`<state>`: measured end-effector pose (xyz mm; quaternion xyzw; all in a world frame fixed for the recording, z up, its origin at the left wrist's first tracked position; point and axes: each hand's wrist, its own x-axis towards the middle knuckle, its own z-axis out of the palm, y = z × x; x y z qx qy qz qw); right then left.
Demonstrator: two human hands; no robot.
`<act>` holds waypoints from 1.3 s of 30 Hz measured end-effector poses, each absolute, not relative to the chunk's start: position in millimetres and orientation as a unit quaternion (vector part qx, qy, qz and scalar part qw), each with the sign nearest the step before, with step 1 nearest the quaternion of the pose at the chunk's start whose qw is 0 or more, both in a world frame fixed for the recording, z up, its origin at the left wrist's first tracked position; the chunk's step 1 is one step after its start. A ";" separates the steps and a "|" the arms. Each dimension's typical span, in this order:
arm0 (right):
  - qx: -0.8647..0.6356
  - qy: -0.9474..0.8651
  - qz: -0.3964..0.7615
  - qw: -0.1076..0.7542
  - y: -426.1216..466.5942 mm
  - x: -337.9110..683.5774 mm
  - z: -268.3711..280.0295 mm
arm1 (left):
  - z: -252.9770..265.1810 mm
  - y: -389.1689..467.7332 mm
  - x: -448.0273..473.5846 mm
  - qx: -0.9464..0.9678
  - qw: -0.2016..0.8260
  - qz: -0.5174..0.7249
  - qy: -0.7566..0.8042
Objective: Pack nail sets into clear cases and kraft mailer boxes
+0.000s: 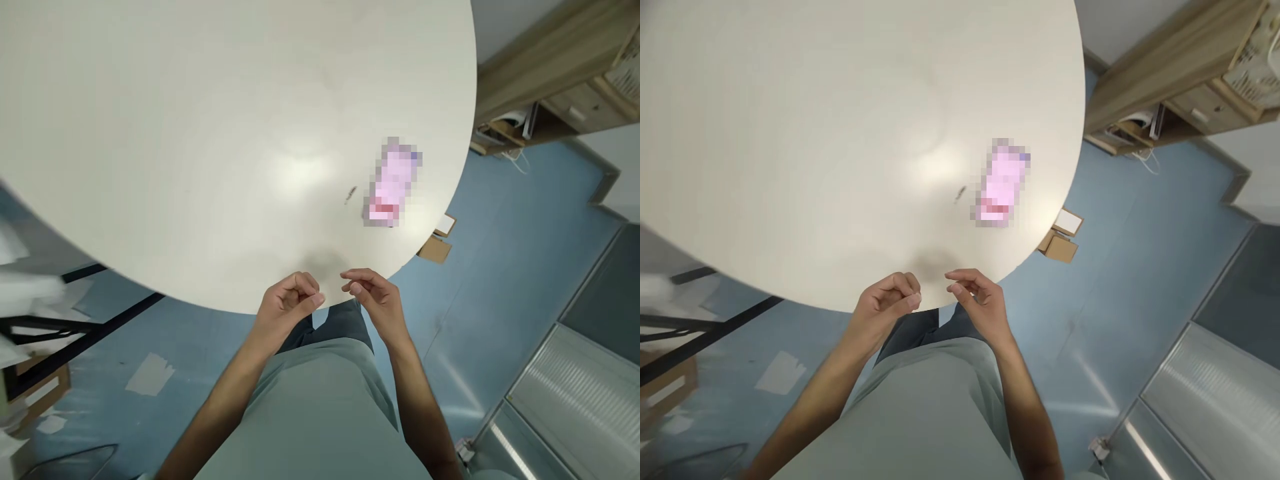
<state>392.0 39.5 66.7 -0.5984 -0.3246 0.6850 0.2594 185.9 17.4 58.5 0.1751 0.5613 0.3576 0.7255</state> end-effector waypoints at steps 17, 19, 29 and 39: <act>-0.444 -0.504 0.711 0.209 -6.5 120.1 173.0 | 169.2 -113.7 -89.7 0.142 0.558 0.596 0.559; -0.423 -0.531 0.706 0.203 -3.2 97.2 180.0 | 173.1 -123.8 -108.5 0.119 0.534 0.617 0.565; -0.364 -0.670 0.617 0.195 37.9 -24.3 170.4 | 180.1 -139.4 -177.7 0.068 0.482 0.653 0.580; -0.370 -0.833 0.406 0.066 95.3 -176.0 114.6 | 190.1 -85.8 -281.9 0.042 0.468 0.648 0.600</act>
